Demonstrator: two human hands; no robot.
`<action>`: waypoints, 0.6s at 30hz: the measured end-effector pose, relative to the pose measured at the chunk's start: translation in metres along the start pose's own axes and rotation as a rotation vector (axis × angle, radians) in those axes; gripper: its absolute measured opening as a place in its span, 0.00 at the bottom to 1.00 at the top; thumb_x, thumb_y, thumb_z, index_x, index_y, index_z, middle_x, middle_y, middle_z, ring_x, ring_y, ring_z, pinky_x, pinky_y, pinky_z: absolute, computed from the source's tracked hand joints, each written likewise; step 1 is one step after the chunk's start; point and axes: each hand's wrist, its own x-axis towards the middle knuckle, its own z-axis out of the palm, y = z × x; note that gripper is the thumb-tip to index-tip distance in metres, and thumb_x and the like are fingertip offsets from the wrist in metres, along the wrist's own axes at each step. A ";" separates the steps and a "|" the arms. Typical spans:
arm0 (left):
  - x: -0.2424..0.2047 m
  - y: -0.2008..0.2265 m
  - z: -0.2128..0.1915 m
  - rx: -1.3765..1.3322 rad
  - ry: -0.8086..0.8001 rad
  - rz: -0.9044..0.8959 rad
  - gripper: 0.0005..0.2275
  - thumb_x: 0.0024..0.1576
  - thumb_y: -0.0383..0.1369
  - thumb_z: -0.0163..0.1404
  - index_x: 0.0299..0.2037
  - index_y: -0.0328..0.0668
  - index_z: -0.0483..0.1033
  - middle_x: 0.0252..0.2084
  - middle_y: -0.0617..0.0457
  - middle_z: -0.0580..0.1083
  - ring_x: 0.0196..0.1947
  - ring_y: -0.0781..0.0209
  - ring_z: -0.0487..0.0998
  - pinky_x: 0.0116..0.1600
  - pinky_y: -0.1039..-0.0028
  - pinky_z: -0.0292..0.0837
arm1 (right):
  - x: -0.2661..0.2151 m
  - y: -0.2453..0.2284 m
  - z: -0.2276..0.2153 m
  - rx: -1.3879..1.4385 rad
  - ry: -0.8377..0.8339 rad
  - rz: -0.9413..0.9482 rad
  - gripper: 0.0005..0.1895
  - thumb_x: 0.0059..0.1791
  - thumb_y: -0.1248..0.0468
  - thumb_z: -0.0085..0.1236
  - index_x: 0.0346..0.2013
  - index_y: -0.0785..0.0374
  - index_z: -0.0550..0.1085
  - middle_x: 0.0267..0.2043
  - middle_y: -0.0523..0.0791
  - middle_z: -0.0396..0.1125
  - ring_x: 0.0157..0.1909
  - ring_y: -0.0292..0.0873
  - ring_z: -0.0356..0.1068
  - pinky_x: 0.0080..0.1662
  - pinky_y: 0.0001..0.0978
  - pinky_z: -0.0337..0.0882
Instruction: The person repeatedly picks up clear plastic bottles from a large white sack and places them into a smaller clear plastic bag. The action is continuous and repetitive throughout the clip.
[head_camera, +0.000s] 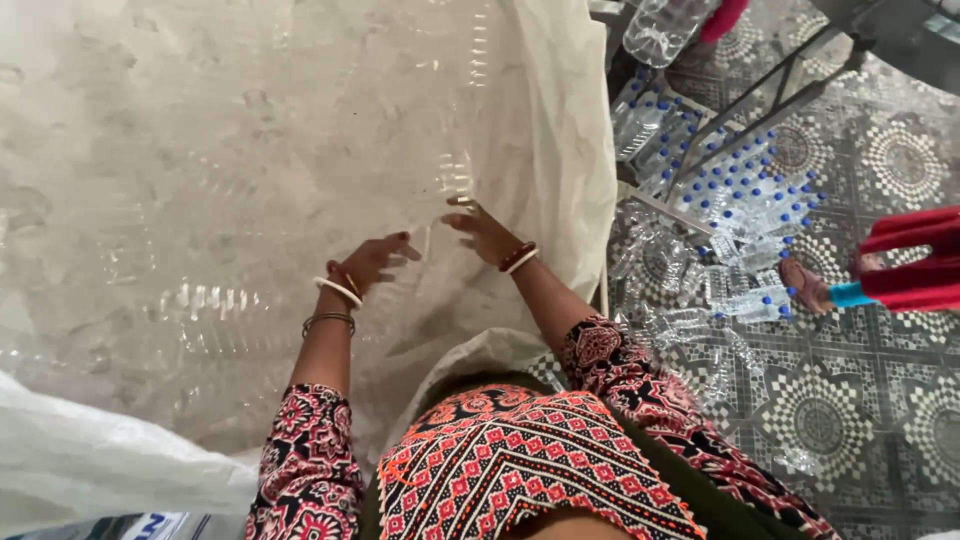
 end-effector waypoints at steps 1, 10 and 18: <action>0.006 0.003 -0.002 0.003 0.004 0.098 0.22 0.55 0.49 0.48 0.48 0.40 0.82 0.70 0.68 0.62 0.60 0.59 0.72 0.60 0.61 0.70 | 0.006 -0.001 -0.004 0.070 -0.058 -0.031 0.47 0.43 0.43 0.66 0.69 0.53 0.56 0.72 0.53 0.55 0.74 0.53 0.50 0.66 0.57 0.57; -0.068 0.110 0.074 0.246 0.114 1.016 0.24 0.51 0.51 0.64 0.52 0.46 0.82 0.69 0.42 0.61 0.72 0.45 0.62 0.75 0.58 0.58 | -0.116 -0.087 -0.011 -0.478 0.498 -1.264 0.45 0.49 0.39 0.63 0.70 0.62 0.63 0.62 0.50 0.68 0.60 0.45 0.71 0.61 0.40 0.75; -0.166 0.226 0.157 0.665 0.176 1.410 0.34 0.42 0.59 0.68 0.55 0.50 0.81 0.74 0.34 0.54 0.76 0.33 0.57 0.78 0.49 0.57 | -0.151 -0.191 -0.045 -0.575 0.949 -1.402 0.45 0.57 0.49 0.62 0.78 0.45 0.43 0.73 0.51 0.54 0.65 0.46 0.68 0.58 0.39 0.81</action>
